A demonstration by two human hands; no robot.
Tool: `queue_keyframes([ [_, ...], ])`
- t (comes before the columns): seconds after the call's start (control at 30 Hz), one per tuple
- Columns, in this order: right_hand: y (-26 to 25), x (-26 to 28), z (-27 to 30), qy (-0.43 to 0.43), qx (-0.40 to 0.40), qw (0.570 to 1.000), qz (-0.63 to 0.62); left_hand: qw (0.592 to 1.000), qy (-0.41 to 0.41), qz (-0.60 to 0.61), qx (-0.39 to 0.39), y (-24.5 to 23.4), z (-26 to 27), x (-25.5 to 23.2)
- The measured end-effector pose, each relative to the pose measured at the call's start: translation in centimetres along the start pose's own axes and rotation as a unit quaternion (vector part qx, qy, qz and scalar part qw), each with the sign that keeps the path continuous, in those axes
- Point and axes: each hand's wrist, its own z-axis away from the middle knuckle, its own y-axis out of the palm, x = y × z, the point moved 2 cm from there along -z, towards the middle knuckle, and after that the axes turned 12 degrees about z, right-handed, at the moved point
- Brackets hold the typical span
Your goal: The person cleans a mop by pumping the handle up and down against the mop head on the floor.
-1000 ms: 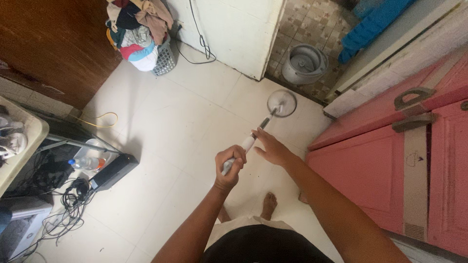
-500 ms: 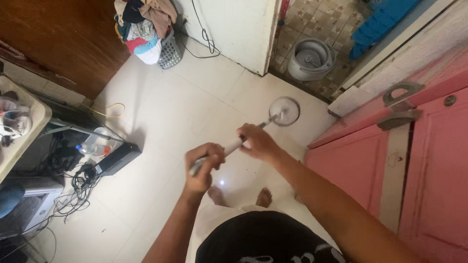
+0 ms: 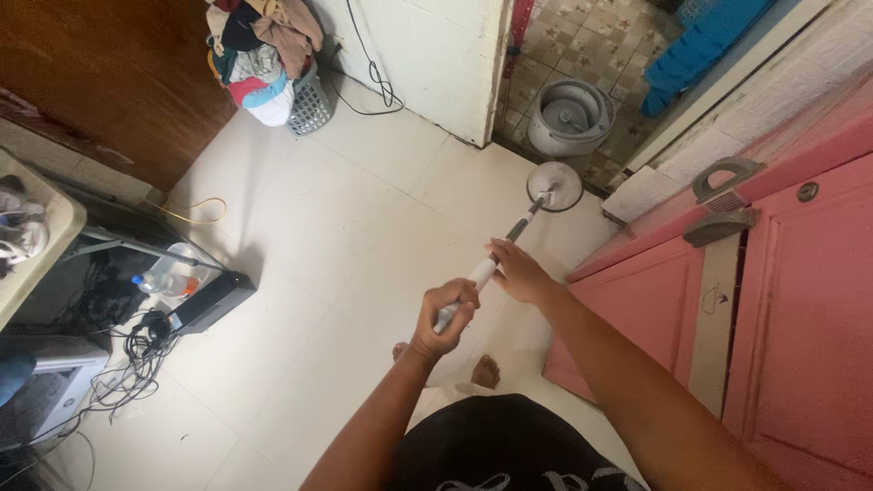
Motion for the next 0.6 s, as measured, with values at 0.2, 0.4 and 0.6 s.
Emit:
queue_keyframes([
  [0.2, -4.2, 4.9, -1.2, 0.037, 0.001, 0.999, -0.022, 0.998, -0.012, -0.021, -0.062, 0.0, -0.7, -4.0],
  [0.4, -7.8, 7.9, -1.5, 0.046, 0.027, 0.998, -0.027, 0.996, 0.016, -0.008, -0.090, 1.3, -2.1, -7.1],
  [0.6, -4.5, 3.1, 3.0, 0.056, -0.024, 0.994, -0.087, 0.994, 0.105, -0.003, 0.002, 4.3, -0.6, -2.1],
])
